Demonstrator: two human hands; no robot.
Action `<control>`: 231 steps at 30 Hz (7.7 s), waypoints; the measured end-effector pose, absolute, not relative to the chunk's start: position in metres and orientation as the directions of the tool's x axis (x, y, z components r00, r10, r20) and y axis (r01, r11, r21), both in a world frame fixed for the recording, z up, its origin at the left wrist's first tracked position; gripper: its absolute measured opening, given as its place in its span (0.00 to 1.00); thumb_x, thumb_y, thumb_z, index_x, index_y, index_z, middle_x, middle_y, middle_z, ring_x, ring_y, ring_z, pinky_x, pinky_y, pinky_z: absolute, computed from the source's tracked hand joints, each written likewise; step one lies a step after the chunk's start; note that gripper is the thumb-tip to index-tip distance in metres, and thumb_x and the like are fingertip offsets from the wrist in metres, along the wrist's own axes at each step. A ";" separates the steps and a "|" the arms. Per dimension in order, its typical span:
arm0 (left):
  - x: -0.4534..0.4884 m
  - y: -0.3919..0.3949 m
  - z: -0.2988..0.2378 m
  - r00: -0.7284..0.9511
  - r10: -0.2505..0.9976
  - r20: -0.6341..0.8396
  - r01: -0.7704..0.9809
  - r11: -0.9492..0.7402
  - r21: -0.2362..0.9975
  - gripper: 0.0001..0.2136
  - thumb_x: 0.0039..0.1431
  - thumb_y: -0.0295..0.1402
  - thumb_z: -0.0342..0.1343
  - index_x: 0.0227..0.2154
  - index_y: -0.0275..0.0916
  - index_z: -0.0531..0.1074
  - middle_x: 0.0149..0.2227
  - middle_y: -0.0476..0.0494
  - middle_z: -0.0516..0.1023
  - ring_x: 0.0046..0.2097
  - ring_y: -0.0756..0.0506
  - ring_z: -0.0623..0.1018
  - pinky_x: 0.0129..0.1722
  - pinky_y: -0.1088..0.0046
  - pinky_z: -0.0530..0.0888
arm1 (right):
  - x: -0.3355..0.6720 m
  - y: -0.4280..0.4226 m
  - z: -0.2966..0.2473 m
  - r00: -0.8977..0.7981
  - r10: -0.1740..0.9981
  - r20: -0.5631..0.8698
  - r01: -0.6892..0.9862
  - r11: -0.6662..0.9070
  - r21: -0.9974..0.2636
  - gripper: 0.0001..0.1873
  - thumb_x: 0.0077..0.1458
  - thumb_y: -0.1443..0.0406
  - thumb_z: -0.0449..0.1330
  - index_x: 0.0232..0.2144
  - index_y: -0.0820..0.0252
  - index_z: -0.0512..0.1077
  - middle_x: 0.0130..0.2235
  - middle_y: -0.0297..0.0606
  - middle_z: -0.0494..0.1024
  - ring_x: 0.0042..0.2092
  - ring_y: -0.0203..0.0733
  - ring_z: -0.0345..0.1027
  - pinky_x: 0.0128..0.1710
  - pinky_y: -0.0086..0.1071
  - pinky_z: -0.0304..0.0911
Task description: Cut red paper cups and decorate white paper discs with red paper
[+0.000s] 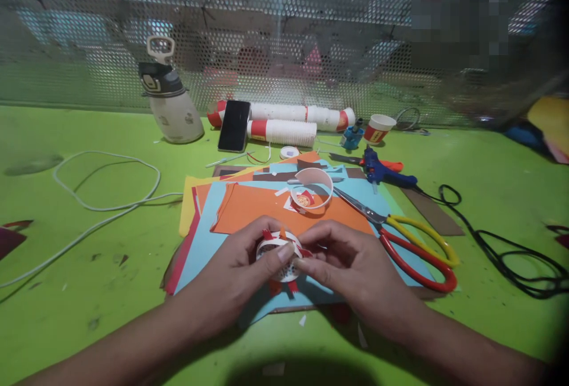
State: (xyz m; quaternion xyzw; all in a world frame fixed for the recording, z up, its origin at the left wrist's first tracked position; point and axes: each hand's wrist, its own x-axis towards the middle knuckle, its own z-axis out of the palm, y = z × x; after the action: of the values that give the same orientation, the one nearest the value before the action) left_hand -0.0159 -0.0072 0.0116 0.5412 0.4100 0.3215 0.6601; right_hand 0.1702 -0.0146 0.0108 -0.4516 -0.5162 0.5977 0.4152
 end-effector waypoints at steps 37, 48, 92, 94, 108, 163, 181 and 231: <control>-0.006 -0.002 0.006 0.468 0.833 -0.296 -0.237 0.441 0.865 0.09 0.58 0.37 0.60 0.31 0.36 0.71 0.28 0.45 0.77 0.32 0.49 0.74 0.37 0.72 0.68 | 0.172 -0.007 0.004 -0.338 0.920 -0.196 -0.280 -0.297 -0.913 0.12 0.52 0.63 0.67 0.37 0.63 0.72 0.29 0.33 0.77 0.28 0.32 0.69 0.33 0.29 0.63; -0.014 0.008 0.011 0.478 0.841 -0.251 0.072 0.248 0.966 0.11 0.54 0.41 0.62 0.28 0.38 0.71 0.24 0.52 0.68 0.26 0.51 0.64 0.27 0.74 0.59 | 0.175 -0.005 0.012 -0.389 0.900 -0.197 0.078 -0.181 -0.980 0.30 0.49 0.58 0.70 0.51 0.57 0.66 0.37 0.35 0.75 0.38 0.40 0.70 0.39 0.36 0.62; -0.026 0.007 0.014 0.564 0.769 -0.301 0.087 0.308 0.947 0.04 0.48 0.31 0.61 0.27 0.37 0.77 0.27 0.45 0.75 0.29 0.47 0.70 0.32 0.70 0.67 | 0.190 0.009 0.019 -0.352 0.930 -0.107 -0.043 -0.130 -0.991 0.16 0.48 0.57 0.70 0.35 0.62 0.77 0.28 0.32 0.75 0.29 0.34 0.66 0.31 0.31 0.61; -0.027 0.009 0.014 0.597 0.747 -0.292 0.089 0.300 0.950 0.03 0.48 0.30 0.61 0.26 0.37 0.77 0.26 0.46 0.74 0.28 0.47 0.70 0.31 0.71 0.67 | 0.190 0.007 0.017 -0.392 0.910 -0.137 -0.013 -0.154 -0.988 0.15 0.46 0.59 0.71 0.34 0.62 0.78 0.28 0.33 0.76 0.28 0.33 0.65 0.29 0.30 0.60; -0.026 0.011 0.013 0.555 0.809 -0.194 -0.289 0.406 0.867 0.16 0.58 0.46 0.57 0.29 0.35 0.73 0.29 0.41 0.76 0.30 0.45 0.75 0.28 0.66 0.74 | 0.187 0.005 0.015 -0.424 0.898 -0.113 -0.049 -0.147 -0.988 0.12 0.49 0.59 0.70 0.31 0.63 0.78 0.29 0.33 0.76 0.29 0.32 0.64 0.32 0.29 0.57; -0.004 -0.003 0.011 0.371 0.893 -0.254 -0.162 0.331 0.929 0.12 0.44 0.34 0.70 0.26 0.36 0.72 0.24 0.52 0.73 0.25 0.54 0.68 0.27 0.78 0.64 | 0.171 -0.008 0.011 -0.330 0.915 -0.230 -0.341 -0.343 -0.875 0.11 0.50 0.62 0.69 0.29 0.63 0.73 0.27 0.32 0.74 0.28 0.31 0.66 0.31 0.27 0.63; -0.015 0.005 0.017 0.259 0.953 -0.156 -0.309 0.235 0.921 0.09 0.49 0.34 0.66 0.25 0.34 0.74 0.23 0.50 0.74 0.27 0.52 0.71 0.29 0.77 0.67 | 0.167 -0.013 0.004 -0.421 0.898 -0.129 -0.020 -0.152 -0.988 0.12 0.51 0.58 0.67 0.31 0.61 0.75 0.31 0.35 0.73 0.34 0.38 0.63 0.37 0.34 0.59; -0.008 -0.005 0.024 0.236 0.965 -0.111 -0.257 0.172 0.951 0.17 0.44 0.41 0.70 0.33 0.37 0.74 0.29 0.49 0.79 0.32 0.50 0.75 0.33 0.77 0.69 | 0.158 -0.025 0.000 -0.312 0.950 -0.016 0.106 0.018 -0.994 0.12 0.55 0.56 0.61 0.28 0.59 0.75 0.31 0.36 0.72 0.34 0.40 0.62 0.36 0.33 0.58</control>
State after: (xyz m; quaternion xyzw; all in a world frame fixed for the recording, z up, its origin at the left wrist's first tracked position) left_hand -0.0081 -0.0047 0.0242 0.4400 0.4023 0.4693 0.6514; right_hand 0.1582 -0.0247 0.0002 -0.4404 -0.5993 0.5448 0.3873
